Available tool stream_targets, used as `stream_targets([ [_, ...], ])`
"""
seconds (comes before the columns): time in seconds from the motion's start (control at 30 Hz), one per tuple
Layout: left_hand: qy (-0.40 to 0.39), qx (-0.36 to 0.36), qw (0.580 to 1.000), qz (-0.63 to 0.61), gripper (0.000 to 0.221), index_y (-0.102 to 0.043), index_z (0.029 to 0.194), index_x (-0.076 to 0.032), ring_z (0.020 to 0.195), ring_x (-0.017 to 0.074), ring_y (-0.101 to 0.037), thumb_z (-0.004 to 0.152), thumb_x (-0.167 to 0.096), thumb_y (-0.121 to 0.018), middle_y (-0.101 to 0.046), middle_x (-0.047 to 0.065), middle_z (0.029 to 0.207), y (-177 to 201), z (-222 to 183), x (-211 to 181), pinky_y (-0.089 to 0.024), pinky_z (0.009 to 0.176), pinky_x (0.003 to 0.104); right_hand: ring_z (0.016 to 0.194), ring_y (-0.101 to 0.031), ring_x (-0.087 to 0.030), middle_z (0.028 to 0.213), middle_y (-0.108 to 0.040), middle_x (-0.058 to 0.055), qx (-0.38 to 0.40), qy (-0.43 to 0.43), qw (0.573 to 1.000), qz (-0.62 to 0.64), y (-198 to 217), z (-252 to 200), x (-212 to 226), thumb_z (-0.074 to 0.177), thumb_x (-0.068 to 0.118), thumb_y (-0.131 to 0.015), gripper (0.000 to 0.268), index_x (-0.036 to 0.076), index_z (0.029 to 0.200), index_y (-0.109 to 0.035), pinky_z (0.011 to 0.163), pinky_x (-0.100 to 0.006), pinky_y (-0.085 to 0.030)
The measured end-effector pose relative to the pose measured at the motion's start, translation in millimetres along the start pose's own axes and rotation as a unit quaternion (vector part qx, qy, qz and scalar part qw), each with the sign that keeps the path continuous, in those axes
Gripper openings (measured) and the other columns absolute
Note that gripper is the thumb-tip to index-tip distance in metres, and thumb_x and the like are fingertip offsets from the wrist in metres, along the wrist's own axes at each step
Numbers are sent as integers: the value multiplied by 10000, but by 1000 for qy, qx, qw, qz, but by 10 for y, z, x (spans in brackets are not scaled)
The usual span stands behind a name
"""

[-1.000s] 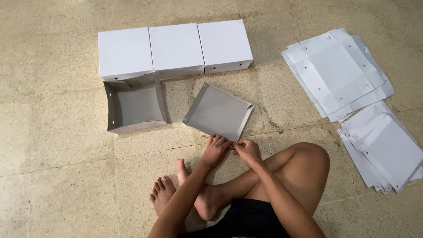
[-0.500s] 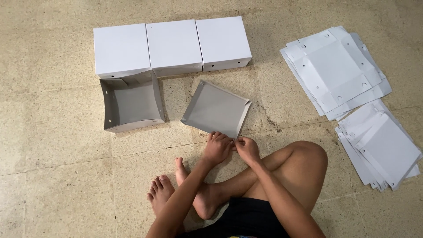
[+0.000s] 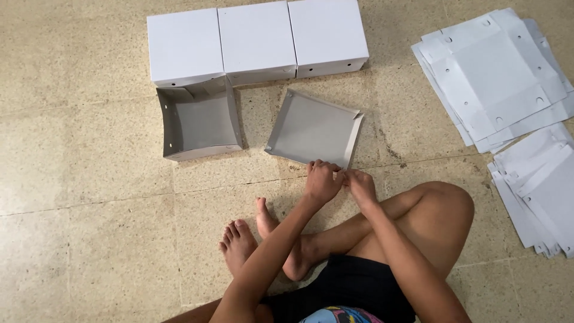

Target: Assembling a cardboard box by folding flaps and edges on the floor.

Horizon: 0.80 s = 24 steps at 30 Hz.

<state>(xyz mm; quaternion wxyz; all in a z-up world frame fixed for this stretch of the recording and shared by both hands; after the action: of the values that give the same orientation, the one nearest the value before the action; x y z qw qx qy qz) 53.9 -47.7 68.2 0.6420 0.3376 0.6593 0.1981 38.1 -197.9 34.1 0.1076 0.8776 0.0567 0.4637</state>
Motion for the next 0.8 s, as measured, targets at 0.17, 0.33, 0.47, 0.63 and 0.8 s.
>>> stream_targets([
  [0.17,-23,-3,999,32,241,-771,968,-102,959,264,-668,949,-234,-570,-738,86,876,-12,-2,16,-368,1072,491,1025,-645,-276,1068,-647,-241,33,-29,990,136,-73,-24,-33,1013,202,-558,361,-126,1133,-649,931,-432,-521],
  [0.33,-14,0,1000,-7,275,-779,937,-82,923,287,-686,975,-228,-549,-745,107,853,13,20,66,-386,1061,502,1133,-602,-327,1174,-581,-305,37,-25,985,166,-104,-159,165,1028,188,-544,425,-191,1217,-575,1012,-477,-489],
  [0.47,0,-6,1000,-28,258,-776,943,-74,915,280,-670,975,-243,-583,-739,100,839,-38,49,138,-393,1056,489,984,-663,-277,1053,-643,-219,37,-18,983,177,-115,-111,95,998,171,-580,333,-123,1131,-659,923,-421,-542],
  [0.63,15,-13,1000,-4,234,-773,930,-77,905,275,-670,970,-220,-592,-739,94,832,-133,45,198,-409,1031,470,886,-665,-219,961,-663,-164,42,3,985,168,-131,-130,136,989,131,-579,263,-104,1058,-674,853,-339,-557],
  [0.8,30,-27,999,-36,205,-773,916,-118,920,245,-660,964,-235,-613,-742,44,820,-238,84,334,-394,1038,448,789,-624,-171,845,-660,-142,45,39,989,132,-113,-225,246,966,111,-601,243,-114,1004,-686,734,-285,-509],
])
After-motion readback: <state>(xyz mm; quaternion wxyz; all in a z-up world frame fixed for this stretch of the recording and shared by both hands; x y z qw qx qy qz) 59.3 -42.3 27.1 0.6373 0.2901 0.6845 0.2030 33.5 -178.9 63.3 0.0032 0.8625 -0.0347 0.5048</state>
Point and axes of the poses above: each hand's wrist, its own z-axis towards the middle knuckle, its own y-axis out of the back of the hand, x = y × z, the point moved 4 cm from there along z, towards the middle knuckle
